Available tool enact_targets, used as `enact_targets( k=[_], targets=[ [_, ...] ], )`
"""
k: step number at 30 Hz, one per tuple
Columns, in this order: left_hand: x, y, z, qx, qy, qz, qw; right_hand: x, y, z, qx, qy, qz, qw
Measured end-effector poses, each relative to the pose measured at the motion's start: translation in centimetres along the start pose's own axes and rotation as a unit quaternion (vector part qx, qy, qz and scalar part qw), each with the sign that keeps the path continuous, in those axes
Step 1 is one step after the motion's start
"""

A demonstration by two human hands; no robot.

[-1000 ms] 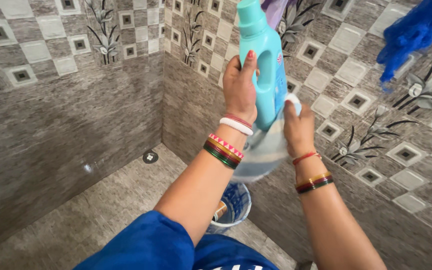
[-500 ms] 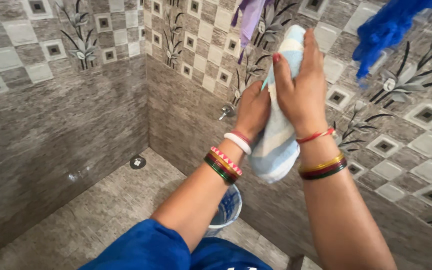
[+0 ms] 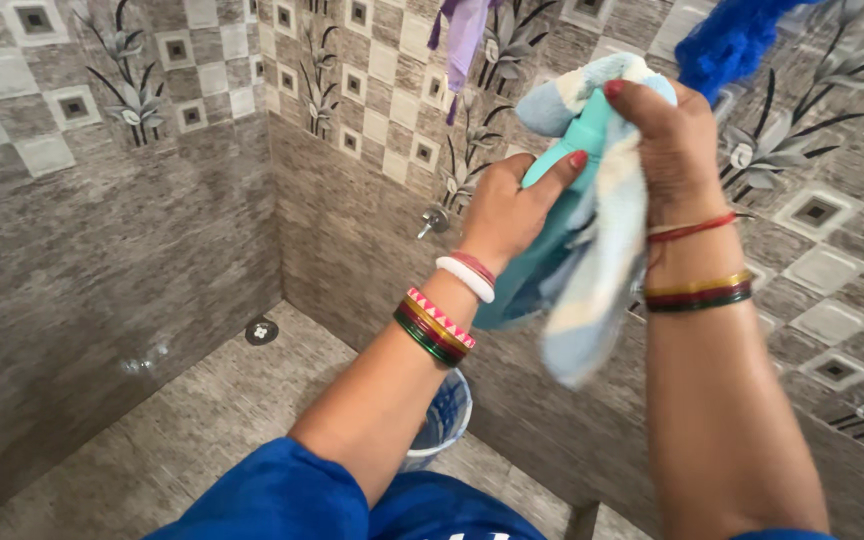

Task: The person wipes different sides of several plastic bottles and a blue-and-white striped cloth, moving some bottles to a shelf and others to a chair.

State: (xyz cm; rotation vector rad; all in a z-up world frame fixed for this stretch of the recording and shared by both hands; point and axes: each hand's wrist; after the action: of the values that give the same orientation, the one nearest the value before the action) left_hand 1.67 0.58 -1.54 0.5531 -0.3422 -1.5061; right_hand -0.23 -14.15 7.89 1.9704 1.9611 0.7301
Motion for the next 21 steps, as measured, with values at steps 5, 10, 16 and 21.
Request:
enact_targets(
  k=[5, 10, 16, 21],
  targets=[
    [1.2, -0.3, 1.0, 0.051, 0.076, 0.078, 0.993, 1.3, -1.3, 2.6, -0.288, -0.281, 0.096, 0.911],
    [-0.6, 0.3, 1.7, 0.046, 0.02, -0.025, 0.998, -0.1, -1.4, -0.2, -0.073, -0.056, 0.006, 0.996],
    [-1.7, -0.1, 2.2, 0.042, -0.171, -0.153, 0.972, -4.3, -0.3, -1.4, 0.098, 0.167, -0.222, 0.956],
    [-0.3, -0.4, 1.0, 0.005, -0.123, -0.046, 0.991, -4.2, 0.2, 2.8, 0.021, 0.062, -0.064, 0.996]
  ],
)
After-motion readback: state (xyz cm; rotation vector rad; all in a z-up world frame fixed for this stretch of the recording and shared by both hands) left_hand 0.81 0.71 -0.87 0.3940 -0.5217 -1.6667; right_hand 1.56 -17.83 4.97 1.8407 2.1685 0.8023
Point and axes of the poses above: each hand's wrist, its own y-axis towards the middle knuckle, its own x-axis out of the palm, z = x × y, and after that the axes turned 9 degrees about y, right-handed
